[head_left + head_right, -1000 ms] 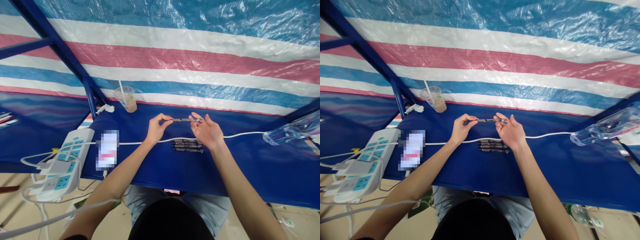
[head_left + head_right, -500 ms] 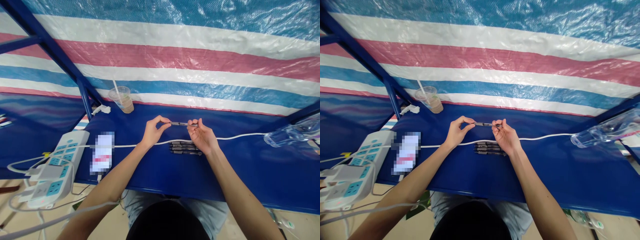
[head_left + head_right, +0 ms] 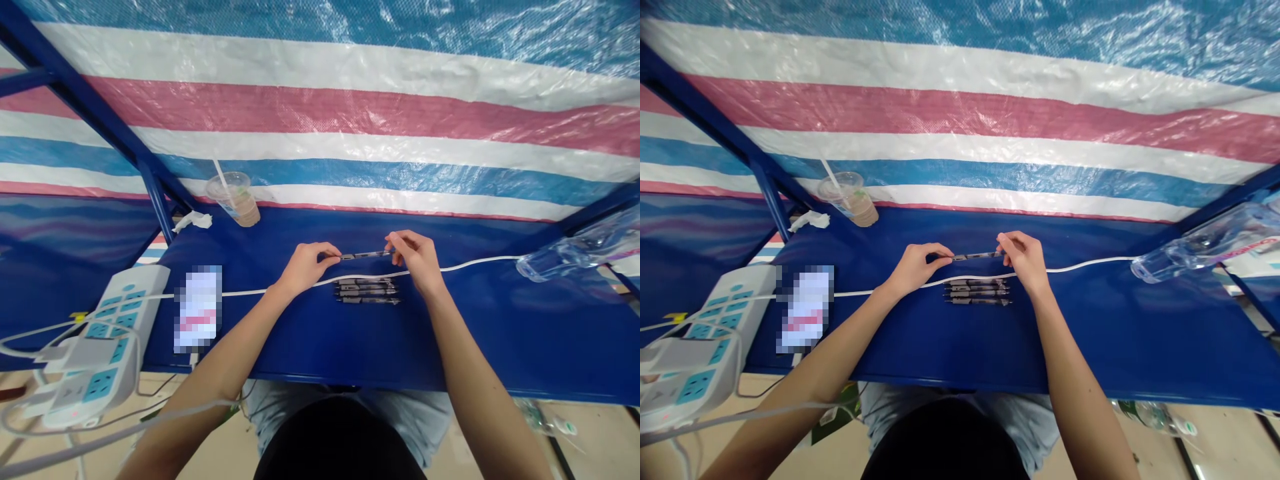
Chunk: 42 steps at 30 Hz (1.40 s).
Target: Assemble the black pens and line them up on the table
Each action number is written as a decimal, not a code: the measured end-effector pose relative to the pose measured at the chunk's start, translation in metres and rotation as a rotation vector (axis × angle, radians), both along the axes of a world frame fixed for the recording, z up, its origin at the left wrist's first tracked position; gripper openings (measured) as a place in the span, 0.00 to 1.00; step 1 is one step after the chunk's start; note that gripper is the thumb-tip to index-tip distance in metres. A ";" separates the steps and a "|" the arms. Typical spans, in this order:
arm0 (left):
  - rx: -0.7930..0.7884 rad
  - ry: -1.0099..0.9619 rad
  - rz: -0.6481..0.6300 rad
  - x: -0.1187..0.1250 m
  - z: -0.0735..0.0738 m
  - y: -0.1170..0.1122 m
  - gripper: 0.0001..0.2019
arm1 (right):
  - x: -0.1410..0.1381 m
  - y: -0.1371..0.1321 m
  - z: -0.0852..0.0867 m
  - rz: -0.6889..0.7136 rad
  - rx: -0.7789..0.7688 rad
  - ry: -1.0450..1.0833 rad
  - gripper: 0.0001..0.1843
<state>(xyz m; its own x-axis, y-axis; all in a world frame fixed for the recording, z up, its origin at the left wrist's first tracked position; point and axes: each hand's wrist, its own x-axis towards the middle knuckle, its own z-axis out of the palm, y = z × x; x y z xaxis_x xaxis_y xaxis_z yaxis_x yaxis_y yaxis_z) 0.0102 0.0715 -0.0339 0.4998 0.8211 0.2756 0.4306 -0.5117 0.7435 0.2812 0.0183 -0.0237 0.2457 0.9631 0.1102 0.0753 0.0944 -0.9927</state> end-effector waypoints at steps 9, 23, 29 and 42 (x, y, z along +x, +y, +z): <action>0.074 0.136 -0.078 -0.001 -0.003 0.000 0.10 | 0.009 -0.008 0.013 -0.023 0.120 -0.125 0.20; 0.107 0.266 -0.119 0.001 -0.001 -0.001 0.10 | -0.005 -0.092 0.001 0.347 0.379 -1.119 0.04; 0.087 0.204 -0.114 0.003 0.000 -0.002 0.15 | -0.007 -0.089 -0.005 0.340 0.387 -1.202 0.04; 0.240 -0.072 -0.043 0.005 0.020 -0.014 0.17 | -0.013 -0.094 0.001 0.400 0.460 -1.291 0.07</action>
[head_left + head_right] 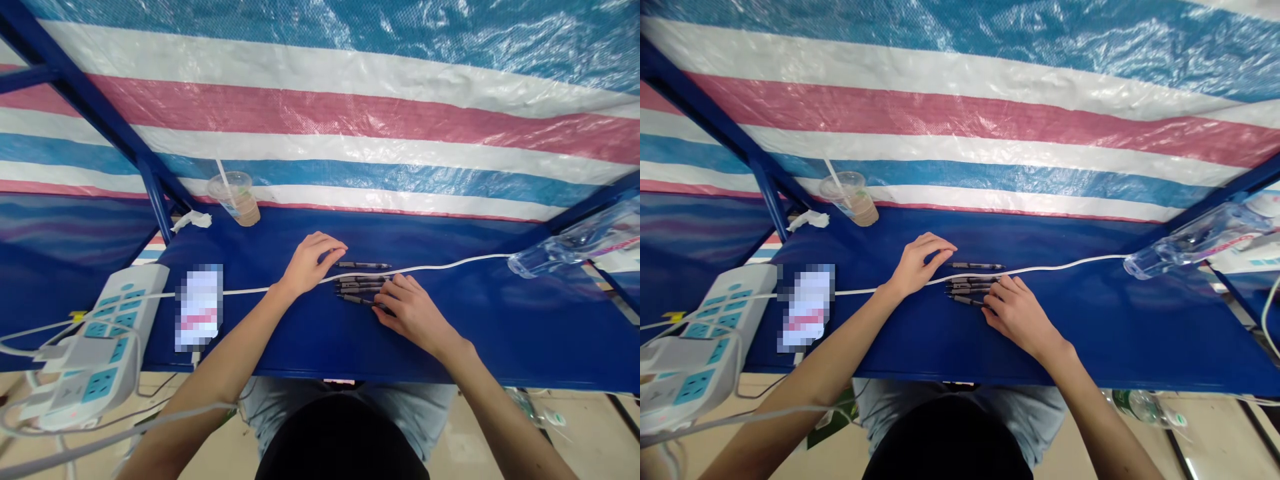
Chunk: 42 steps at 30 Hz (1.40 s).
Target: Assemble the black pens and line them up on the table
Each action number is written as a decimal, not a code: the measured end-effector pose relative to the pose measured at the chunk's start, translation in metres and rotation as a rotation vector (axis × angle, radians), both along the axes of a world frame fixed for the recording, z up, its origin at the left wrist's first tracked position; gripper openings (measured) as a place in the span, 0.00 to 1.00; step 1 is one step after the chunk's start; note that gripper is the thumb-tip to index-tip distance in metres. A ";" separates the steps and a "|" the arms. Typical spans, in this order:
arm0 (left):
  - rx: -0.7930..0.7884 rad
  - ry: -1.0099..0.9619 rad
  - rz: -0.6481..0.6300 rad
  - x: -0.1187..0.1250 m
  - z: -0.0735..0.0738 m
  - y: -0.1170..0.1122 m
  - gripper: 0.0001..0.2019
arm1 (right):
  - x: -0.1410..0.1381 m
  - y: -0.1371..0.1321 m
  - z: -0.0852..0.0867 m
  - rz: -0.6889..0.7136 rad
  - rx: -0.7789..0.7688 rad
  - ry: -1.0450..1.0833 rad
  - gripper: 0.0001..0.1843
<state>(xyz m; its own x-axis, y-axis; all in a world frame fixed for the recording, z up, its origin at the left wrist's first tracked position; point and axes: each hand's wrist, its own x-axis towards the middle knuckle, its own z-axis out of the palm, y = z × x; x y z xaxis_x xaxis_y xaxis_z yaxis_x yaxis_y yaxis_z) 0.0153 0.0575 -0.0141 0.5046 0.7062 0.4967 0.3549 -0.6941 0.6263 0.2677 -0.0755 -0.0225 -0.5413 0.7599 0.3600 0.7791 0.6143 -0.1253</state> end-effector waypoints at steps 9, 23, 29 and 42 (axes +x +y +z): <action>-0.050 -0.038 -0.126 -0.003 0.001 -0.005 0.18 | 0.013 0.031 0.036 -0.003 0.003 0.194 0.06; 0.090 -0.082 0.090 0.000 -0.014 0.007 0.10 | -0.016 0.100 0.003 -0.078 0.049 0.014 0.19; 0.142 -0.044 0.075 -0.002 -0.017 0.009 0.10 | -0.018 0.095 -0.012 -0.109 0.194 0.056 0.14; -0.012 0.047 0.012 0.002 -0.013 0.002 0.04 | -0.013 0.087 -0.021 -0.087 0.227 0.255 0.11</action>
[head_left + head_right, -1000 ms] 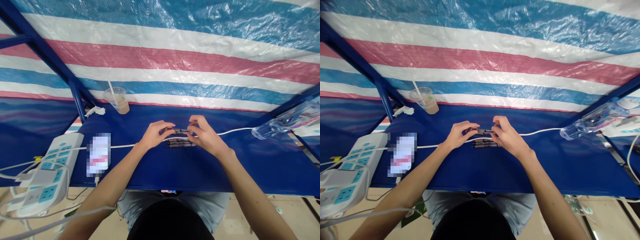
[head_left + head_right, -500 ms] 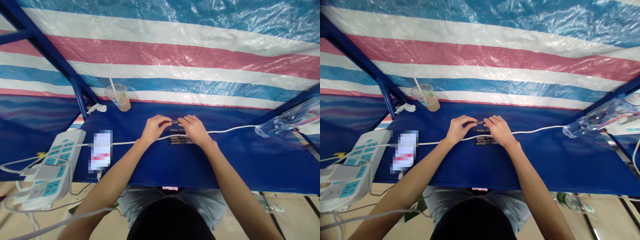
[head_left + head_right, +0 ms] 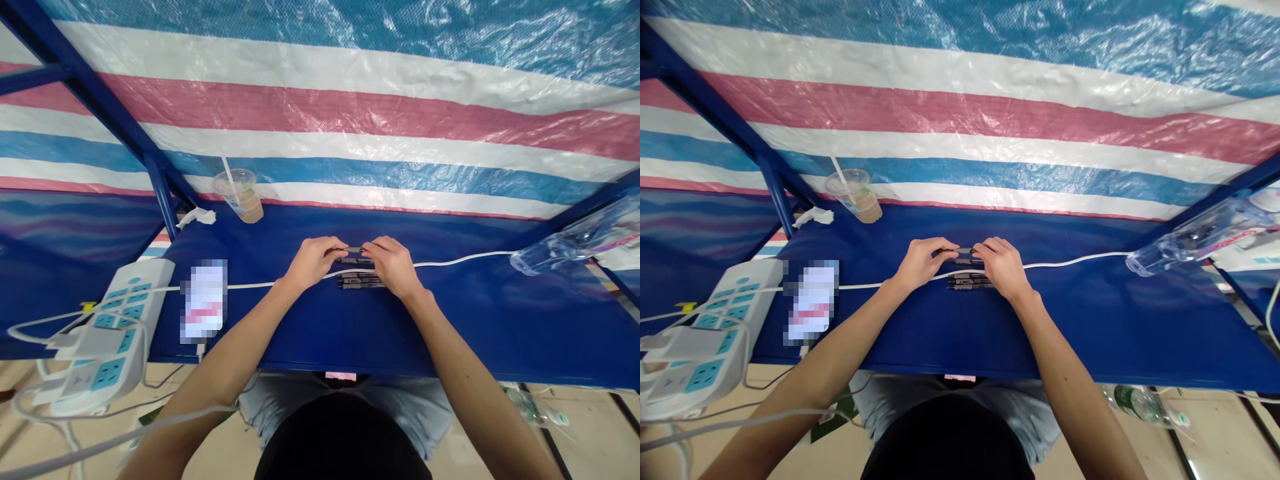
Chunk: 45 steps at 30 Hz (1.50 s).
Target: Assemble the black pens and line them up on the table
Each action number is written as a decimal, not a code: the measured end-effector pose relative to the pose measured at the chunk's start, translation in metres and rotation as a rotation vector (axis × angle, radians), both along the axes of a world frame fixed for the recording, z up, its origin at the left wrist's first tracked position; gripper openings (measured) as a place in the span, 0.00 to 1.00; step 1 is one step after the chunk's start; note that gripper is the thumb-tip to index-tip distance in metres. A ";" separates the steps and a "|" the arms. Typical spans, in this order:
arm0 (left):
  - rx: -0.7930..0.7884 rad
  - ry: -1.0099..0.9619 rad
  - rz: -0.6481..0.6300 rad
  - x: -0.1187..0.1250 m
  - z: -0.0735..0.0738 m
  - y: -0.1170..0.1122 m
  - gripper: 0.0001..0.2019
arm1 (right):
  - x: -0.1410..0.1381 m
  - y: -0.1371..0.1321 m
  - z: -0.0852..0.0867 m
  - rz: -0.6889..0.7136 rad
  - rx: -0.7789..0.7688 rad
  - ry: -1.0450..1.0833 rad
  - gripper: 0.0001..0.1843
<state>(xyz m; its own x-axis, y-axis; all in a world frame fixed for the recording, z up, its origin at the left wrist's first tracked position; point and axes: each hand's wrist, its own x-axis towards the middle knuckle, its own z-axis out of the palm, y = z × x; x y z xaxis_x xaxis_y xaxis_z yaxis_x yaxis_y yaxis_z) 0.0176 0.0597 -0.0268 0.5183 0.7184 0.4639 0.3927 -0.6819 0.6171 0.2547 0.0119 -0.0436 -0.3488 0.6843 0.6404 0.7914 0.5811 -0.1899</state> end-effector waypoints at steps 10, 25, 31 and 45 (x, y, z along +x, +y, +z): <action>-0.089 0.007 -0.011 -0.001 0.009 -0.002 0.08 | -0.011 -0.003 -0.001 -0.052 0.044 0.015 0.14; -0.100 0.045 -0.025 0.000 0.001 0.000 0.11 | -0.015 -0.004 0.001 -0.048 0.073 -0.027 0.12; -0.107 0.087 -0.049 -0.001 0.003 0.000 0.15 | -0.013 -0.004 0.001 -0.011 0.020 0.008 0.13; -0.056 0.144 0.050 -0.002 0.003 0.001 0.12 | -0.013 -0.004 -0.001 0.003 0.002 0.022 0.13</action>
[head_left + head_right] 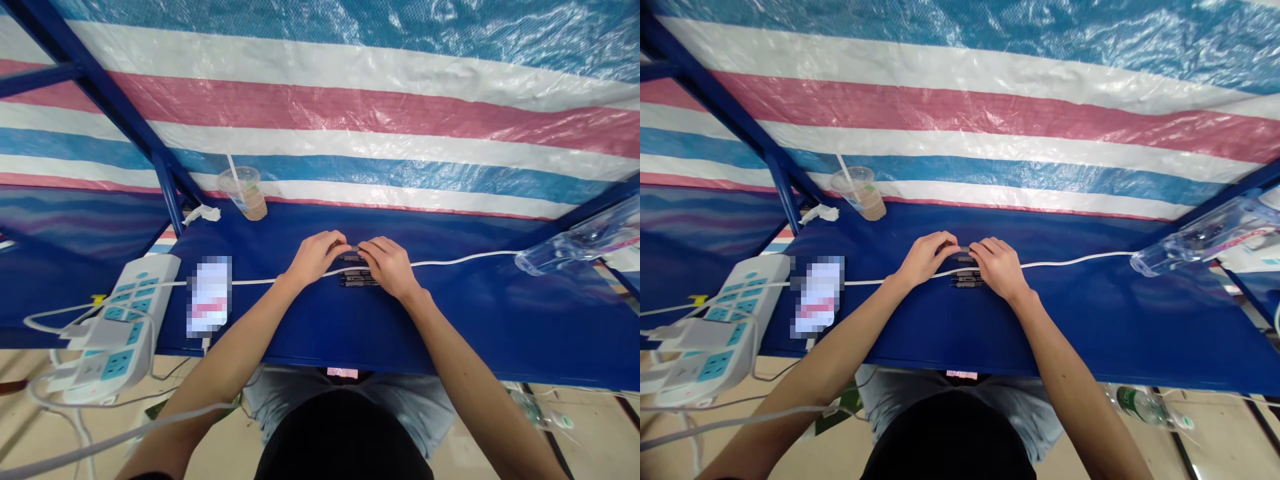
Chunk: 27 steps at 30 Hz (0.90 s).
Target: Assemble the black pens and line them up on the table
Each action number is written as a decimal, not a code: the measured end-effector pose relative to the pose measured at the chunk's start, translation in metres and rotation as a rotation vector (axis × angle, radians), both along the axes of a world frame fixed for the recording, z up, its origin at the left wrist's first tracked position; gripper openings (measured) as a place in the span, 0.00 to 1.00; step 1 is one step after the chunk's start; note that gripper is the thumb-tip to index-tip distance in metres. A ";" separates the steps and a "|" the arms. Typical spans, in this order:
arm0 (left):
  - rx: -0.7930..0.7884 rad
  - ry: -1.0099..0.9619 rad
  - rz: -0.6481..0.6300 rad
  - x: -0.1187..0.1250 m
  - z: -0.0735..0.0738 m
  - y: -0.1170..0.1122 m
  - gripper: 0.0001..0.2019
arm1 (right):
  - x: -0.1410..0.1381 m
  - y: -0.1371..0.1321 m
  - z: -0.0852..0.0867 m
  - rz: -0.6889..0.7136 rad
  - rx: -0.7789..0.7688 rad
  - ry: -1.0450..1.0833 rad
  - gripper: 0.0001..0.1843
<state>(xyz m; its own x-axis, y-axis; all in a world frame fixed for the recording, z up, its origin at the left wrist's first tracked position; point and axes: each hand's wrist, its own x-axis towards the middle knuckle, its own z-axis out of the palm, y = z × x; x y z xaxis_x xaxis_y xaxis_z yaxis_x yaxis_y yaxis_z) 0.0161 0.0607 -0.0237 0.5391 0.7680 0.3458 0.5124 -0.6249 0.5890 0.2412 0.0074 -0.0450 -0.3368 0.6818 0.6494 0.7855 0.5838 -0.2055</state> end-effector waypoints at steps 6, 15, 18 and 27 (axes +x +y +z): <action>0.041 -0.010 -0.072 -0.001 -0.004 0.000 0.07 | 0.003 0.000 0.001 -0.001 0.021 0.035 0.12; 0.081 -0.026 -0.046 -0.002 -0.003 0.000 0.11 | 0.004 -0.001 0.002 -0.001 0.008 0.068 0.12; 0.067 -0.022 -0.032 -0.001 -0.002 0.000 0.11 | 0.005 0.000 0.001 -0.006 -0.005 0.059 0.13; 0.060 -0.033 -0.030 -0.001 -0.002 0.000 0.13 | 0.005 -0.001 0.003 -0.013 0.016 0.075 0.11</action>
<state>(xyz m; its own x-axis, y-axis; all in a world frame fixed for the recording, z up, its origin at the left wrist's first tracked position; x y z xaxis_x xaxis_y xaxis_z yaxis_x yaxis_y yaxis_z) 0.0146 0.0610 -0.0260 0.5492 0.7290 0.4085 0.4739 -0.6743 0.5663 0.2459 0.0060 -0.0419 -0.2781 0.6750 0.6834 0.7757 0.5774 -0.2547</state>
